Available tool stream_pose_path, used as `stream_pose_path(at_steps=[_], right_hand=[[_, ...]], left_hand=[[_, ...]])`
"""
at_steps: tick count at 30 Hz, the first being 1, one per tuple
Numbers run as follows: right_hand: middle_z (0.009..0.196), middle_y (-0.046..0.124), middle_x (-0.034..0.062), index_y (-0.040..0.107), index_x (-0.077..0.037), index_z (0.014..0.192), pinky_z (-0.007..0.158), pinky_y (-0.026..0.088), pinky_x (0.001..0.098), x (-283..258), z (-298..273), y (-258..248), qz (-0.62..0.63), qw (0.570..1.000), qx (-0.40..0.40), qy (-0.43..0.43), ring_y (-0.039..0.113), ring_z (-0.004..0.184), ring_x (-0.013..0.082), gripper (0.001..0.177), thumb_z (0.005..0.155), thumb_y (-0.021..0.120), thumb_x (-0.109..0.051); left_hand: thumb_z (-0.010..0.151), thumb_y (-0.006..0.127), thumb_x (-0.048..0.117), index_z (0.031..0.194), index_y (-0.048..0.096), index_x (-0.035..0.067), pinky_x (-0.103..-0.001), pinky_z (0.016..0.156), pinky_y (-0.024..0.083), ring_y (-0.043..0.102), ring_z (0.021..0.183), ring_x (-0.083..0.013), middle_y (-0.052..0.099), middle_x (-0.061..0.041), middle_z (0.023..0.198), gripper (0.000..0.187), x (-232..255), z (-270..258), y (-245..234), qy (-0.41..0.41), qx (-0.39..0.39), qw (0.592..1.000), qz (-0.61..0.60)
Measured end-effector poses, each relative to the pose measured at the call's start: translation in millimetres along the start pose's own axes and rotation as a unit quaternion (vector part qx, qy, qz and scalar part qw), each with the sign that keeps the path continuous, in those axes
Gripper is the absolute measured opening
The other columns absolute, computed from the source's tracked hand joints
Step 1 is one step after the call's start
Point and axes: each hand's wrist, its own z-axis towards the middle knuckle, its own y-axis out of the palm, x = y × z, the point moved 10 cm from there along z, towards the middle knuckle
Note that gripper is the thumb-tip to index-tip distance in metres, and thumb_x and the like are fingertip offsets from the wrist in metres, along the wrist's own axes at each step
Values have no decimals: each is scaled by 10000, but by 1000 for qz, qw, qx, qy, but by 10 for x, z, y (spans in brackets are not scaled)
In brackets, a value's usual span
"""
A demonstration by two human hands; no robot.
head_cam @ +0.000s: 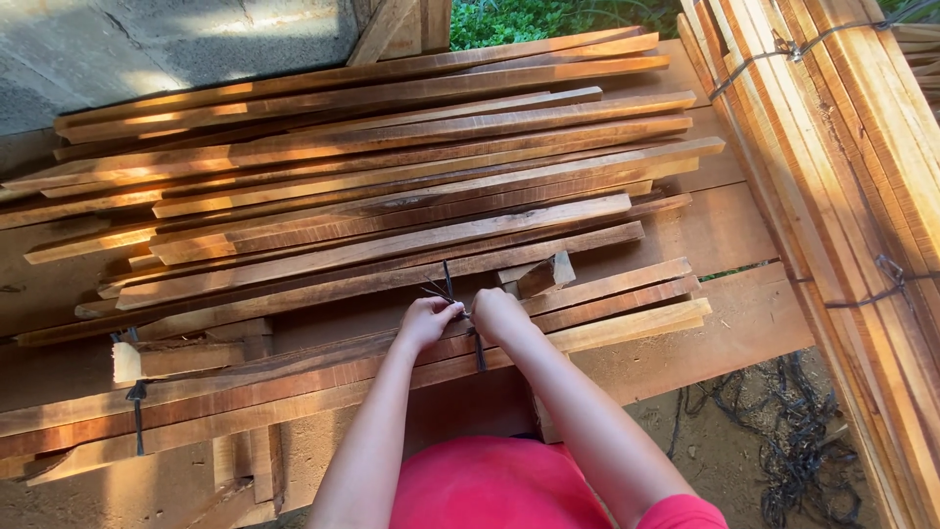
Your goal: The person aligns a stack of wooden planks on a workbench and secures them together using black plastic zip ties. The person wraps the ties around the wood and pulls them tight to fasten the bundle.
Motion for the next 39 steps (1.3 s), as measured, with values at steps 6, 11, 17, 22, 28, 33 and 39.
stream_pose_path(at_steps=[6, 11, 17, 22, 28, 33, 39], right_hand=[[828, 768, 235, 802, -17, 919, 882, 608, 484, -146, -344, -224, 55, 994, -89, 34, 759, 961, 381, 283, 930, 605, -219], [995, 746, 300, 775, 26, 1013, 936, 560, 553, 76, -47, 199, 79, 994, -72, 31, 700, 1091, 451, 401, 956, 523, -281], [998, 741, 296, 769, -10, 1010, 914, 559, 580, -183, -455, -100, 111, 994, -20, 6, 699, 1053, 473, 471, 967, 450, -354], [987, 746, 251, 784, -103, 1010, 862, 567, 599, -50, -574, 8, 128, 991, 39, 14, 703, 1033, 453, 436, 1009, 465, -400], [660, 712, 168, 709, -187, 749, 622, 594, 507, -87, -808, 136, 5, 986, 166, 24, 754, 693, 388, 387, 948, 492, -439], [650, 718, 175, 654, -152, 733, 613, 588, 520, -104, -932, 170, 4, 983, 184, 4, 759, 674, 380, 431, 991, 451, -432], [569, 667, 164, 561, -175, 761, 552, 555, 530, -118, -999, 75, 33, 971, 237, -26, 729, 581, 381, 366, 1025, 477, -414]], left_hand=[[928, 603, 600, 913, 813, 296, -376, 890, 533, 719, 1058, -263, 785, 7, 905, 370, 197, -154, -110, -13, -13, 999, 31], [943, 559, 637, 884, 801, 362, -369, 910, 535, 705, 1089, -234, 779, 40, 908, 372, 151, -96, -76, -39, -9, 999, 35], [963, 528, 553, 923, 801, 275, -402, 939, 535, 696, 1117, -245, 776, 15, 946, 392, 216, 123, 64, -68, -2, 996, 50], [957, 488, 490, 966, 817, 296, -426, 1018, 520, 656, 1216, -264, 773, 6, 1088, 382, 274, 202, 214, -127, -17, 990, 55], [832, 574, 235, 853, 827, 102, -262, 718, 603, 782, 772, -176, 785, -41, 722, 286, -193, 577, 471, -189, -3, 978, -83], [757, 569, 332, 810, 821, 266, -299, 857, 554, 761, 918, -175, 735, 104, 633, 266, -384, 655, 523, -235, 14, 972, -21], [911, 462, 491, 1010, 810, 339, -423, 1012, 530, 672, 1199, -276, 776, 46, 1092, 392, -182, 452, 324, -250, -4, 967, 56]])
